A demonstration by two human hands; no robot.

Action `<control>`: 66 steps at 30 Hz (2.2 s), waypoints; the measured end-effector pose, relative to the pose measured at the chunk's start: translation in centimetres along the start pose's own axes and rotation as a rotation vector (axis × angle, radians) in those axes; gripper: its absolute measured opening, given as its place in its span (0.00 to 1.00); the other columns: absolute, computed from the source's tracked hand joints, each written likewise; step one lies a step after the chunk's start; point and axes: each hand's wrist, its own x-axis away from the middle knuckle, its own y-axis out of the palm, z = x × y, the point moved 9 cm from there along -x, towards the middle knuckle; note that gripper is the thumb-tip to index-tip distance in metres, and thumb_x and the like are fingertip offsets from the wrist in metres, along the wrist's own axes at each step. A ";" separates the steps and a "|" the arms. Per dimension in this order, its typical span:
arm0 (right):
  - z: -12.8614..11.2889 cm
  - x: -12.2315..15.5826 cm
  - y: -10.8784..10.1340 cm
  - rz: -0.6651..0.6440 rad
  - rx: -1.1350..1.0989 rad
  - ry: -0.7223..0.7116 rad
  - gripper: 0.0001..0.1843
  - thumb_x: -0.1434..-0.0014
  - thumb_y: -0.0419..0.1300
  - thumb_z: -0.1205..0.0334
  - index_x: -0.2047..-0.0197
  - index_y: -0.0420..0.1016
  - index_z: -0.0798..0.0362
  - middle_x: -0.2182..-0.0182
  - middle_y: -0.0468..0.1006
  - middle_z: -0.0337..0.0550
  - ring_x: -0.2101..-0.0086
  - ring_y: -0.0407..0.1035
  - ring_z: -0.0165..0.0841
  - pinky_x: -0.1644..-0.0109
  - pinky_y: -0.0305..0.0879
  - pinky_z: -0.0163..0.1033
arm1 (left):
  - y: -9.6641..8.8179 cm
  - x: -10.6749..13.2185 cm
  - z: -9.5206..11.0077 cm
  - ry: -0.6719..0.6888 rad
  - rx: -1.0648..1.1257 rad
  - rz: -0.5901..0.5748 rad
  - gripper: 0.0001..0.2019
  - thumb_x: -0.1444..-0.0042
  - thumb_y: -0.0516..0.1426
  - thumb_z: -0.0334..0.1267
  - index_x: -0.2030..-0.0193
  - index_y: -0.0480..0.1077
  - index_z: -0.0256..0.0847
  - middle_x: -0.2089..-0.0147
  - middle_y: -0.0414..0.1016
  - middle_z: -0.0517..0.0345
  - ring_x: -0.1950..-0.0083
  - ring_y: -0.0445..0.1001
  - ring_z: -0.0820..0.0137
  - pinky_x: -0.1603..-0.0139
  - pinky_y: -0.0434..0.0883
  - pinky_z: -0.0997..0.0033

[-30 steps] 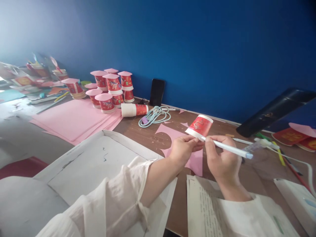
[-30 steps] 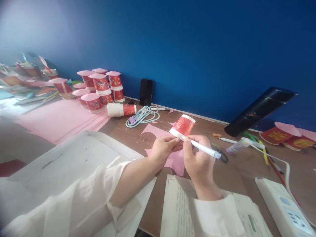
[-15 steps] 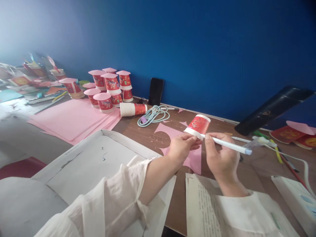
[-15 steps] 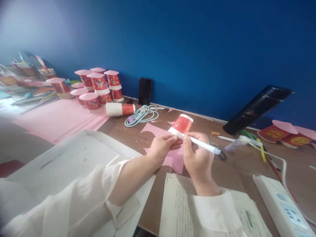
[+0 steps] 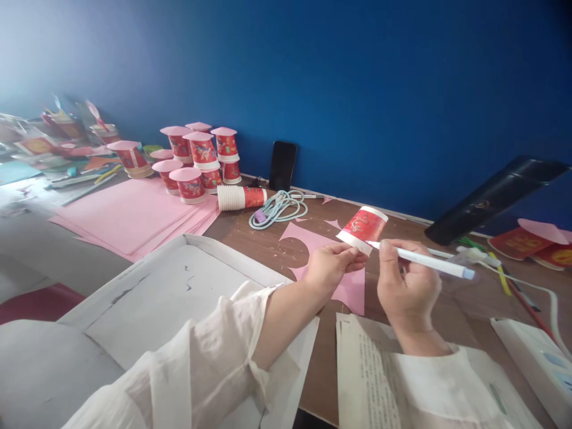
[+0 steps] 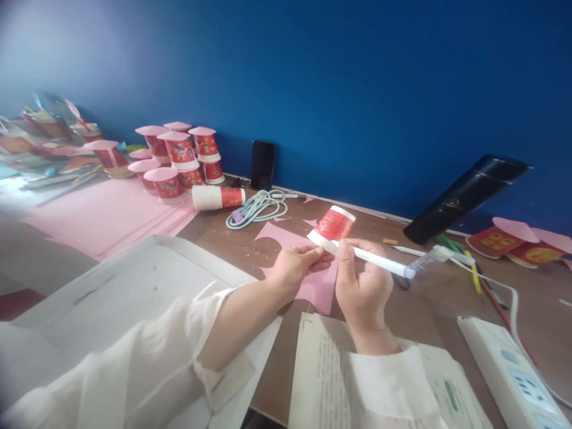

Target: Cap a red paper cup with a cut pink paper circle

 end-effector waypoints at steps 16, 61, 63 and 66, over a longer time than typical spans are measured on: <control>-0.3 0.0 1.1 -0.074 -0.014 -0.028 0.11 0.36 0.59 0.55 0.64 0.74 0.54 0.68 0.80 0.48 0.67 0.75 0.39 0.61 0.70 0.42 | 0.0 -0.2 -0.2 -0.006 0.023 -0.001 0.04 0.45 0.63 0.27 0.70 0.78 0.28 0.70 0.79 0.48 0.67 0.78 0.70 0.46 0.74 0.60; -1.4 0.1 0.9 -0.024 0.087 -0.154 0.10 0.35 0.57 0.58 0.62 0.76 0.56 0.66 0.82 0.51 0.64 0.78 0.41 0.58 0.71 0.42 | -0.2 -0.8 -0.7 -0.016 0.104 -0.043 0.06 0.43 0.62 0.32 0.70 0.74 0.33 0.67 0.79 0.51 0.63 0.78 0.71 0.44 0.69 0.62; -1.5 0.1 1.0 -0.033 0.084 -0.157 0.10 0.35 0.57 0.58 0.62 0.76 0.55 0.67 0.82 0.50 0.64 0.77 0.41 0.58 0.71 0.43 | -0.2 -0.8 -0.7 -0.018 0.103 -0.033 0.06 0.43 0.62 0.32 0.70 0.74 0.33 0.68 0.79 0.51 0.64 0.78 0.71 0.45 0.70 0.63; -1.2 0.1 0.9 -0.022 0.082 -0.145 0.10 0.35 0.57 0.58 0.62 0.75 0.55 0.66 0.82 0.51 0.64 0.77 0.41 0.58 0.70 0.43 | -0.2 -0.8 -0.6 -0.013 0.103 -0.032 0.06 0.44 0.63 0.33 0.70 0.74 0.33 0.68 0.79 0.52 0.64 0.77 0.71 0.45 0.69 0.63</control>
